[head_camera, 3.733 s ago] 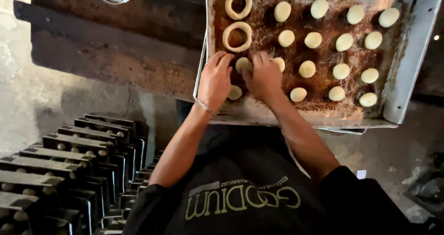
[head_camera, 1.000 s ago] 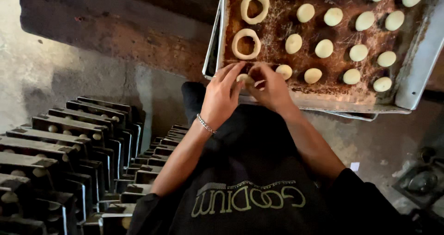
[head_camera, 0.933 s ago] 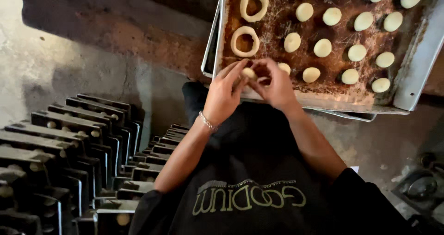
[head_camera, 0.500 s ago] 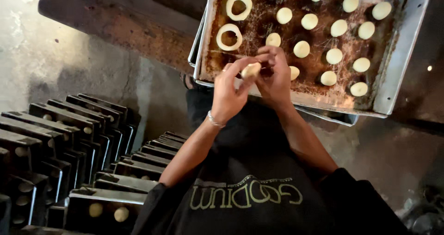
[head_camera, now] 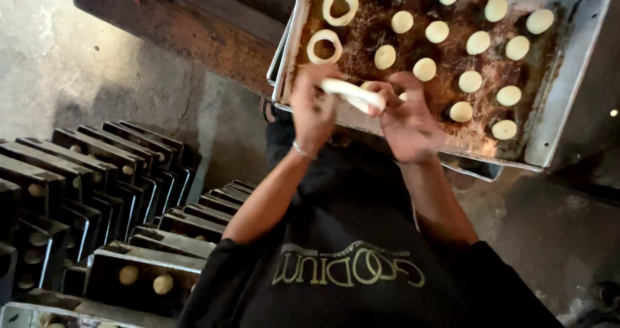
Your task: The person takes round dough balls from a baking tray, rolls each one by hand into a rope, and joins the ends to form a ring, placing the shaped rings back onto the tray. They repeat this shaping cycle for dough balls across the tray.
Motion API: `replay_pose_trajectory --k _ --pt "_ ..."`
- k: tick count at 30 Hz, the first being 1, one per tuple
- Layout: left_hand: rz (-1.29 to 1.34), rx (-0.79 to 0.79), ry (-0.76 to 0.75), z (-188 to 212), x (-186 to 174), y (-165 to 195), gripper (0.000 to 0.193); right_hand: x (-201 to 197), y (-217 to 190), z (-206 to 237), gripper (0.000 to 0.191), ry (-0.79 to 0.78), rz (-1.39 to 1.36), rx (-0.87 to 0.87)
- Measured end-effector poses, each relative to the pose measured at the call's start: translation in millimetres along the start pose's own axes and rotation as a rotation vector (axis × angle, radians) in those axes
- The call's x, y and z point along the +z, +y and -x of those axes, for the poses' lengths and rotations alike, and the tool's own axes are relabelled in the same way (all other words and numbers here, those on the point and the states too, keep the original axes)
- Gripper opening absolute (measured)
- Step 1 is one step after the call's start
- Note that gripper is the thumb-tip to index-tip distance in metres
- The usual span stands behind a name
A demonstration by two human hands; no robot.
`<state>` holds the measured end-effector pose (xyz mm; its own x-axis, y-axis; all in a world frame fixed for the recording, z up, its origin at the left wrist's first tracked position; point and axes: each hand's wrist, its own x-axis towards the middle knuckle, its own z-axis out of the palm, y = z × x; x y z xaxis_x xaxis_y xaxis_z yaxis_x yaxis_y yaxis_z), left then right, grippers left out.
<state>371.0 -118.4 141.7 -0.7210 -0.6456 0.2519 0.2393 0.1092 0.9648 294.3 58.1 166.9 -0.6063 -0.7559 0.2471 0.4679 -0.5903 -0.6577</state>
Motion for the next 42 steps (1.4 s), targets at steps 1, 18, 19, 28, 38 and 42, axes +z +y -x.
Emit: replay_pose_trajectory --k 1,18,19,28,38,42 --pt "0.13 -0.055 0.099 -3.8 -4.9 -1.0 0.03 -0.4 1.4 2.1 0.062 0.0 0.184 0.107" --pt "-0.255 0.136 -0.195 -38.7 -66.3 -5.8 0.056 -25.8 42.9 -6.2 0.052 0.154 -0.028 0.327" --pt "-0.362 0.112 -0.326 -38.6 -67.9 -6.5 0.055 -24.7 43.2 -6.9 0.056 0.227 -0.112 0.212" --pt "0.072 -0.355 -0.421 -47.0 -77.8 -12.7 0.048 -44.8 74.9 -26.7 0.026 0.554 0.497 0.429" --pt "-1.137 -0.143 -0.857 -40.8 -53.5 -38.3 0.033 -4.6 99.9 -48.4 0.048 0.288 1.745 0.406" --pt "-0.956 -0.02 -0.832 -44.5 -61.1 -28.9 0.034 -18.1 62.2 -34.8 0.031 0.44 1.821 0.302"
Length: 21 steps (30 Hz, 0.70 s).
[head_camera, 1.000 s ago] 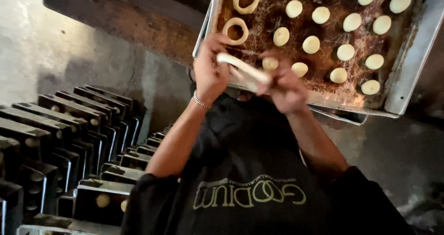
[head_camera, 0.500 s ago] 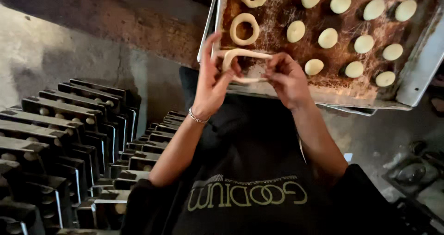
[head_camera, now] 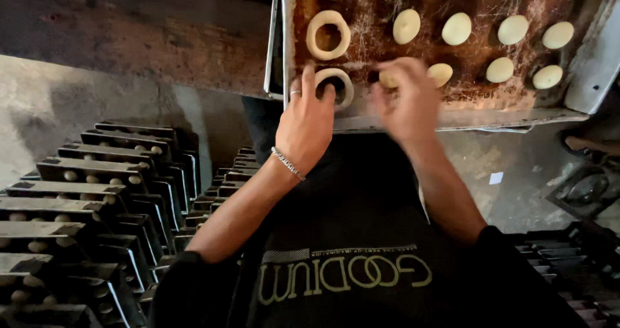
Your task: The person takes round dough balls from a baking tray, rolls each one by hand into a rope, and joins the ends to form a ring, placing the shaped rings back onto the tray. They repeat this shaping cycle for dough balls across the tray.
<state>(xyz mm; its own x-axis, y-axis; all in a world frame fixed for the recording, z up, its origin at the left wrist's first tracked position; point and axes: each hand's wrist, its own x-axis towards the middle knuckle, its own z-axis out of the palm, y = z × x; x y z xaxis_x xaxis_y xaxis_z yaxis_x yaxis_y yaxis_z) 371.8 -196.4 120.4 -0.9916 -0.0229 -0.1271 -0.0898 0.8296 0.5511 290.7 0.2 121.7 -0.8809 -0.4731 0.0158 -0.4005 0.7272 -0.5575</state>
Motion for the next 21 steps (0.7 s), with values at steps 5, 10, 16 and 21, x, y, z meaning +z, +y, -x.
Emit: replay_pose_trajectory --k 5,10,16,21 --pt "0.33 0.052 0.128 -7.0 -0.3 19.0 0.027 -7.8 40.8 3.7 0.038 0.006 0.192 -0.016" --pt "0.542 0.068 0.191 -29.1 25.9 44.0 0.033 0.7 50.7 13.6 0.031 -0.198 -0.319 0.17" --pt "0.766 0.021 0.206 -20.7 37.4 82.6 0.038 -25.2 54.4 27.8 0.03 -0.111 -0.802 0.097" --pt "0.729 0.024 0.323 -21.8 41.6 120.4 0.036 -46.3 57.5 33.6 0.04 0.061 -0.82 0.1"
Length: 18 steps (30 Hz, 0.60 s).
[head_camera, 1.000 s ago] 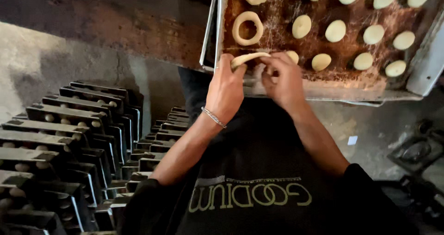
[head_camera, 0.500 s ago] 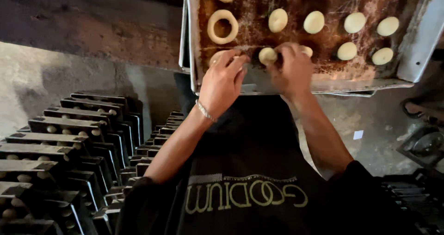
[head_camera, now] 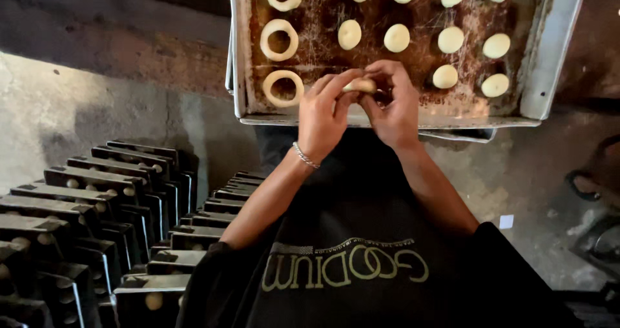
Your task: The person takes round dough balls from a baking tray, rolls each one by hand into a rope, and joins the ends to form a ring, placing the shaped rings back onto the tray. They repeat this shaping cycle for dough balls across the tray.
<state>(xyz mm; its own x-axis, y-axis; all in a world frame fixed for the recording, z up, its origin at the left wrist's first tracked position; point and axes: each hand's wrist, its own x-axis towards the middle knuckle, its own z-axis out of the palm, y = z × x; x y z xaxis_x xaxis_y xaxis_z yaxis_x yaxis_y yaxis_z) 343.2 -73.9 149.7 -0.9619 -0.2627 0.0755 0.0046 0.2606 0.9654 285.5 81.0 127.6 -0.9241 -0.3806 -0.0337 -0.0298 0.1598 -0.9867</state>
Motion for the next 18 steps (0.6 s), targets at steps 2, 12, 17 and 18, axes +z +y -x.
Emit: replay_pose_trajectory --k 2,12,17,18 --pt "-0.063 0.098 0.098 2.6 9.4 7.4 0.034 -8.4 -0.2 -4.7 0.045 -0.004 -0.004 -0.025" --pt "0.067 0.061 0.281 -14.1 14.9 -4.9 0.039 -44.3 7.2 -2.3 0.043 -0.413 -0.503 -0.187" --pt "0.13 0.138 0.468 -20.3 14.0 -14.4 0.038 -61.0 -3.1 -10.0 0.065 -0.52 -0.561 -0.009" --pt "0.037 0.16 0.392 -21.3 11.9 -16.6 0.046 -62.4 -2.1 -11.2 0.067 -0.587 -0.341 0.07"
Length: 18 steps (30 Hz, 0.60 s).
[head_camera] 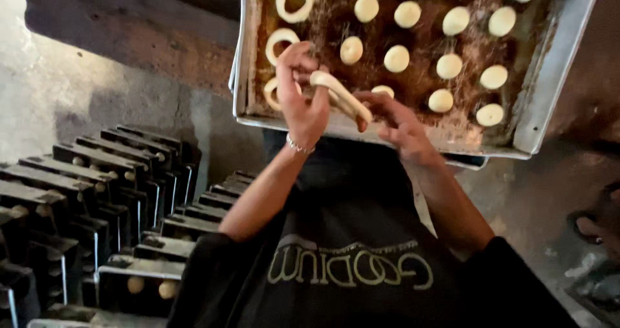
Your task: The person takes round dough balls from a baking tray, rolls each one by hand into a rope, and joins the ends to form a ring, placing the shaped rings back onto the tray. They repeat this shaping cycle for dough balls across the tray.
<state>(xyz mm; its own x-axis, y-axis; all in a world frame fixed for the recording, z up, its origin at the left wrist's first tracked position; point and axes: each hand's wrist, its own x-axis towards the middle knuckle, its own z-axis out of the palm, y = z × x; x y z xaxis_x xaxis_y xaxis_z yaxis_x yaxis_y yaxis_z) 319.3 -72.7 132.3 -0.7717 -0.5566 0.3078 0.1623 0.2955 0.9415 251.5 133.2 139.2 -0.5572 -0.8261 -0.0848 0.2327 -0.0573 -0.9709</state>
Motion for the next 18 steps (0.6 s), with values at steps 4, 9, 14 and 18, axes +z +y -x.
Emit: replay_pose_trajectory --k 4,9,14,18 --pt "-0.081 0.071 -0.168 -4.6 -4.5 -9.3 0.067 -7.3 15.3 -1.3 0.067 0.044 -0.538 -0.234" --pt "0.082 -0.143 -0.172 -6.2 -8.6 -16.9 0.055 -9.0 33.8 -5.8 0.055 0.184 -0.419 -0.192" --pt "0.037 -0.404 -0.089 -7.6 -22.6 -21.8 0.048 3.2 27.9 -9.6 0.052 0.077 -0.465 -0.161" --pt "0.04 -0.036 -0.46 -2.4 -25.4 -25.2 0.065 7.7 34.0 -16.6 0.048 0.087 -0.849 -0.521"
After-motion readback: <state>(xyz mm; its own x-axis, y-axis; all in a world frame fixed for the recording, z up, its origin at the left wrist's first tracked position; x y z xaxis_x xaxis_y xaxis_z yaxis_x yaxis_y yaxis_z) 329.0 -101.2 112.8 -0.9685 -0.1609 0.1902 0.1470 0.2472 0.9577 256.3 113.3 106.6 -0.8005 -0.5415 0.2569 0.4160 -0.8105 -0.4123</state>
